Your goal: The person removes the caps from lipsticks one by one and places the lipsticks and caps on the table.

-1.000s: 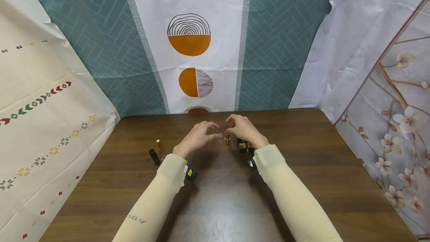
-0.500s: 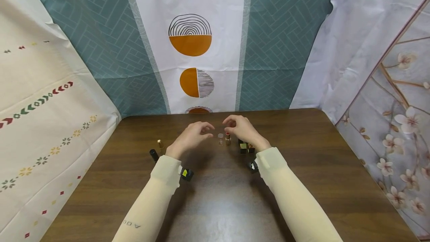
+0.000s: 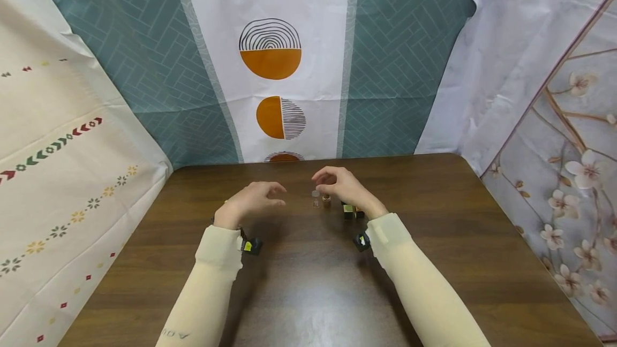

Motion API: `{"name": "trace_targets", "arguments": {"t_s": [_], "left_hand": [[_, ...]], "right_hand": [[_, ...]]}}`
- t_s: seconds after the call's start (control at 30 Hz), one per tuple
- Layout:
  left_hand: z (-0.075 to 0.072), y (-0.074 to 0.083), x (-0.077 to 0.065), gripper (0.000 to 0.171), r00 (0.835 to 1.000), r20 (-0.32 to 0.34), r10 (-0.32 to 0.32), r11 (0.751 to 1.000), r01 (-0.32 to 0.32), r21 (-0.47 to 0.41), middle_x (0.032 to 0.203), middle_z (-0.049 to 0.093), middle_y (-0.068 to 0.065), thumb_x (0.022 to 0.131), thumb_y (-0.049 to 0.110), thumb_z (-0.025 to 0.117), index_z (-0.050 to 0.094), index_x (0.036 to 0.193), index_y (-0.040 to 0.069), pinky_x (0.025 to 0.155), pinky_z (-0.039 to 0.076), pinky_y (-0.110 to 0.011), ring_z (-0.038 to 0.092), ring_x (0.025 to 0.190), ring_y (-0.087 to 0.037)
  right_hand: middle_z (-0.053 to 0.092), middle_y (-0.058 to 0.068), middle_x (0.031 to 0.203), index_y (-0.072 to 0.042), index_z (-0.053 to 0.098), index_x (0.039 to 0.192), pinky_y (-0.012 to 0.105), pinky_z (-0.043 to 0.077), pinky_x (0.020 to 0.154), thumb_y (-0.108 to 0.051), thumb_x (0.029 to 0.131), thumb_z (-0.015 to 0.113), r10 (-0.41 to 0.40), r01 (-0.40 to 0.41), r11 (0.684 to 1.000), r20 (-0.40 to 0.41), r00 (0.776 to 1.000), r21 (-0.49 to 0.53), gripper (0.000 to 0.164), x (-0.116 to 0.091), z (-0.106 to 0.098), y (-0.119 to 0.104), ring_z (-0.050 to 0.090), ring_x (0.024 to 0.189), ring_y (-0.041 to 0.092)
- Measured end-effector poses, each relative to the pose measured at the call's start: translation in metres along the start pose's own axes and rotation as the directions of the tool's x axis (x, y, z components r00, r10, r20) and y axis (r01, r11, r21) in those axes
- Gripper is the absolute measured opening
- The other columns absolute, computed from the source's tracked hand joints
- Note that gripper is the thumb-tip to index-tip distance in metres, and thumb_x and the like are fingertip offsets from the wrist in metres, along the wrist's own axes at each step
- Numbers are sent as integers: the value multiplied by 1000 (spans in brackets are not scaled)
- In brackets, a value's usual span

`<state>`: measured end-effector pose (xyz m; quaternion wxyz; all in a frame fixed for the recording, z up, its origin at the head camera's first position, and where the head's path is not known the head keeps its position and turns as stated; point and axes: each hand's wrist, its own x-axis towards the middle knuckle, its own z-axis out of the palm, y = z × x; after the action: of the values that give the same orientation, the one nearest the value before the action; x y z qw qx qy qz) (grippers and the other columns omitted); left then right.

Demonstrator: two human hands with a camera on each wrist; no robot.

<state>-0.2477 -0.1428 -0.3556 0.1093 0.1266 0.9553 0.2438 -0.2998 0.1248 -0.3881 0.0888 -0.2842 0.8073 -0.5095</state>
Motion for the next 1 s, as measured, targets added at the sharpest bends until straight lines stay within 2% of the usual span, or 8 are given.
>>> {"name": "trace_targets", "arguments": {"t_s": [0.1,0.23,0.37,0.5,0.77,1.0], "left_hand": [[-6,-5,-7,41,1000,-7,-30,1000,30,5,140,64,-12,101,28,70,65,139,14,104,49,-51,60,128,-30],[-11,-11,-15,41,995,-40,-90,995,91,36,139,64,-13,100,28,71,65,138,13,101,50,-54,62,123,-36],[-15,-17,-22,39,985,-79,-153,984,160,82,137,66,-13,98,26,74,69,133,11,99,49,-57,62,121,-43],[-18,-22,-28,36,981,-82,-174,979,182,97,133,68,-12,95,23,76,71,128,10,98,50,-58,63,118,-42],[-18,-30,-34,33,979,-30,-200,975,202,92,125,69,-13,92,20,79,73,123,11,90,53,-53,64,98,-31],[-21,-33,-38,37,970,41,-239,969,236,77,118,70,-9,88,14,82,72,124,13,81,54,-47,64,88,-24]], "right_hand": [[69,19,120,-2,66,129,53,53,97,-10,101,69,-5,5,1000,50,999,15,29,1,3,-1,66,111,39],[69,14,124,-6,65,131,43,53,96,-16,101,70,-3,4,1000,100,995,-7,32,0,6,-3,66,112,27],[69,10,124,-6,66,131,41,51,96,-18,101,70,-10,14,999,127,992,-29,33,1,8,-3,65,114,28],[68,14,123,-3,65,131,40,52,97,-15,101,69,-15,19,999,136,991,-28,32,1,9,0,64,116,32],[67,11,125,-8,65,134,44,55,93,-19,101,70,-4,7,1000,209,978,-14,35,2,11,1,64,112,29],[65,9,133,-10,64,137,44,51,102,-22,100,71,-31,37,999,283,959,-13,39,6,20,-1,60,125,34]]}}
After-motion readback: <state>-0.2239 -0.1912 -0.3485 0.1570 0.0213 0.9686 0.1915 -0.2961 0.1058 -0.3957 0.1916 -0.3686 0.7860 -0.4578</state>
